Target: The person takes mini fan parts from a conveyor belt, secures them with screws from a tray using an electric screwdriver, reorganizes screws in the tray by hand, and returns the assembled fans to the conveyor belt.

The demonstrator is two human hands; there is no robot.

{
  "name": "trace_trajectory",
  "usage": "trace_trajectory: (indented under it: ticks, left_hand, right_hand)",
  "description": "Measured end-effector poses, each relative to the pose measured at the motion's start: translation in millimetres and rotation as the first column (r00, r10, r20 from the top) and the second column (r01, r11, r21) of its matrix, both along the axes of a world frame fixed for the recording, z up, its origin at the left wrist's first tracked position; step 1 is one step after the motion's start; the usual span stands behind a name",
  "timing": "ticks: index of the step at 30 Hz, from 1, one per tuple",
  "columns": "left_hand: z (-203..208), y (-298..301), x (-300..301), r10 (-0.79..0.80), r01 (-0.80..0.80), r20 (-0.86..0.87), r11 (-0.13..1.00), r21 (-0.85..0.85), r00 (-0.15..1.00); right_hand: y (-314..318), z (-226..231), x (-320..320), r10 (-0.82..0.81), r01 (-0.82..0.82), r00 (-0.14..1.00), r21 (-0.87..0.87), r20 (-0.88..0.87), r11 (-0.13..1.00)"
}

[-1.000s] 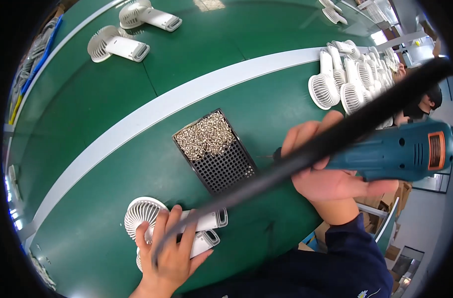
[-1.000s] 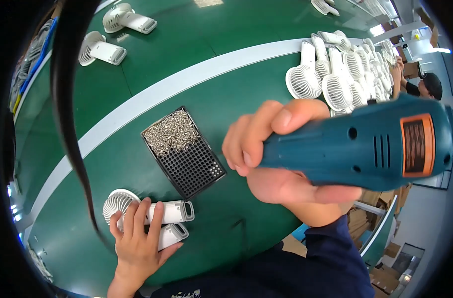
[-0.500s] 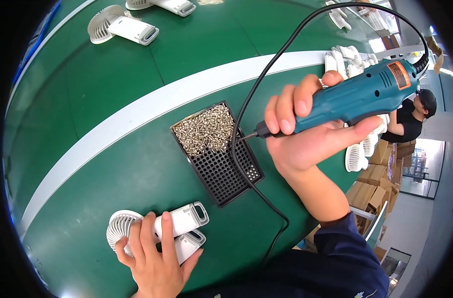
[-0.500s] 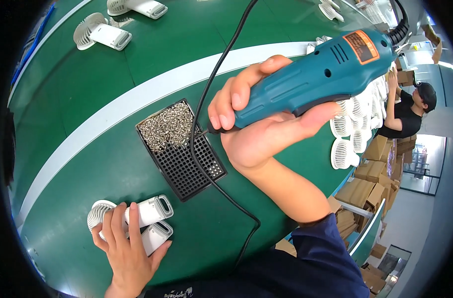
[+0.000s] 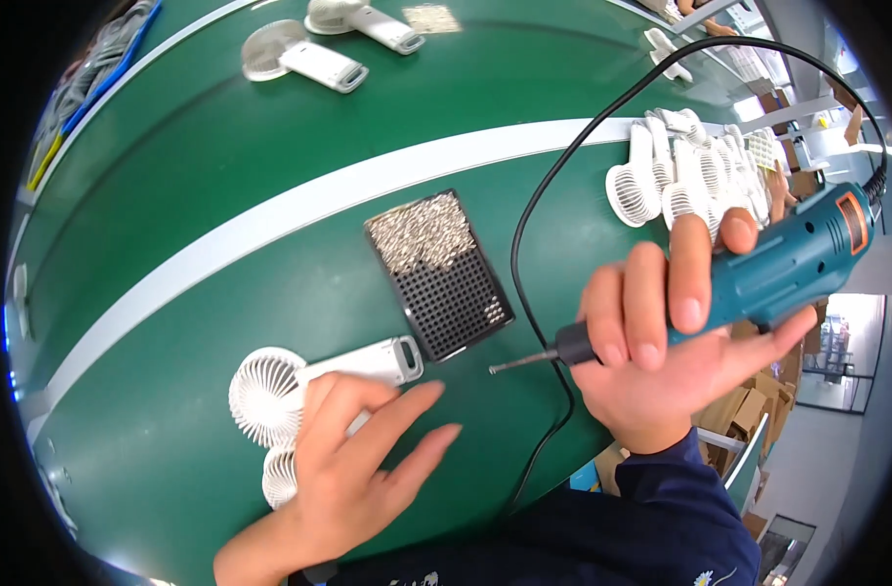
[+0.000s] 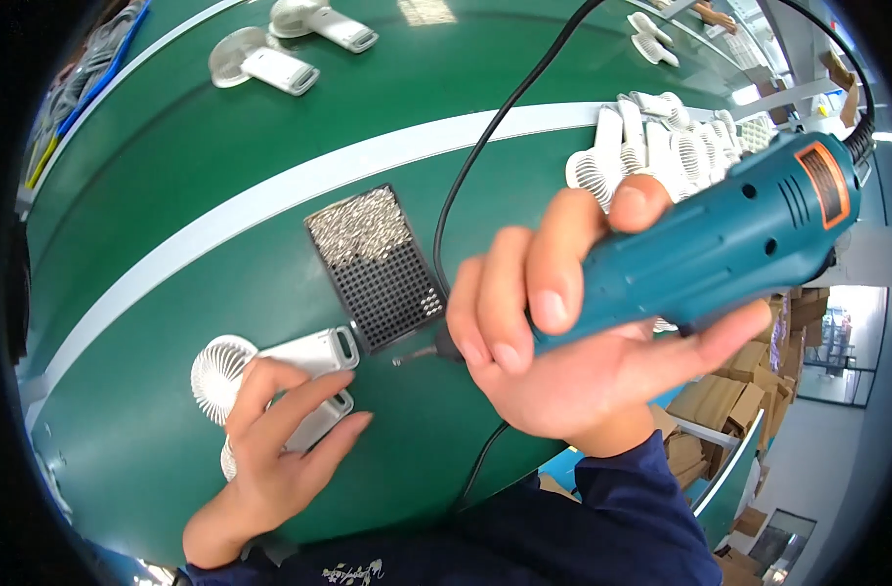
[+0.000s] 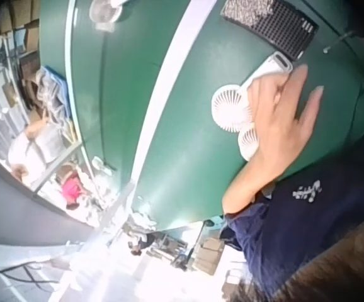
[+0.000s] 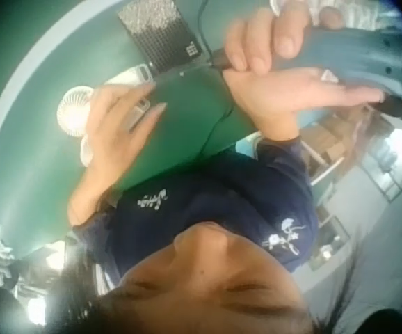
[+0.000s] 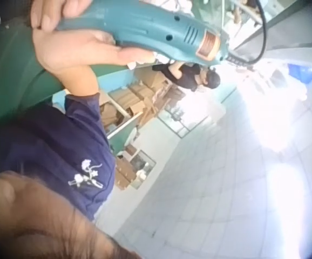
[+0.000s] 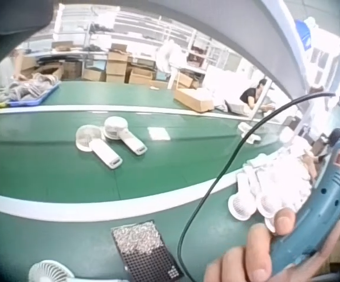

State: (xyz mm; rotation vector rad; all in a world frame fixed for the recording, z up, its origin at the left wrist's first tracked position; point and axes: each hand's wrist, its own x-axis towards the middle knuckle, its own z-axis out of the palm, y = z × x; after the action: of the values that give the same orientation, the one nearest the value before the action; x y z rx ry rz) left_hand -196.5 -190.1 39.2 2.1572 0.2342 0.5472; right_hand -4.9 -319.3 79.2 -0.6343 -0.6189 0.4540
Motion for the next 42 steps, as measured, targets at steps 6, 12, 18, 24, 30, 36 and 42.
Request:
trace_trajectory:
  ticks: [6, 12, 18, 24, 30, 36, 42]
  left_hand:
    - [-12.0, -12.0, 9.8, -0.131, 0.14, 0.077, 0.983, -0.119, 0.988]
    - [-15.5, -10.8, 3.1, -0.193, 0.196, 0.061, 0.98, -0.031, 0.979]
    - [-20.0, -6.4, -1.0, -0.196, 0.197, 0.075, 0.98, 0.004, 0.978]
    - [-24.3, -4.2, -0.7, -0.199, 0.201, 0.051, 0.979, -0.033, 0.979]
    - [-26.0, -5.0, -1.3, -0.219, 0.22, 0.03, 0.974, -0.054, 0.975]
    - [-26.8, -5.1, 0.4, -0.219, 0.221, 0.055, 0.974, -0.053, 0.974]
    - [-26.8, -3.4, -1.7, -0.261, 0.261, 0.008, 0.964, -0.042, 0.965]
  right_hand:
    - [-16.0, -4.6, -30.6, 0.128, -0.128, 0.992, 0.027, 0.003, 0.991]
    - [-20.1, -15.7, -35.8, 0.27, -0.267, 0.962, -0.06, 0.047, 0.962]
    - [-15.4, -19.2, -37.6, 0.291, -0.289, 0.956, -0.042, 0.033, 0.956]
    - [-16.4, -19.9, -40.5, 0.221, -0.221, 0.975, -0.014, 0.017, 0.975]
    - [-14.9, -25.6, -45.1, 0.267, -0.266, 0.964, -0.088, -0.002, 0.96]
    - [-17.4, -20.5, -43.8, 0.225, -0.226, 0.974, -0.038, -0.008, 0.973]
    - [-15.3, -26.2, -44.0, 0.305, -0.302, 0.952, -0.083, 0.031, 0.95]
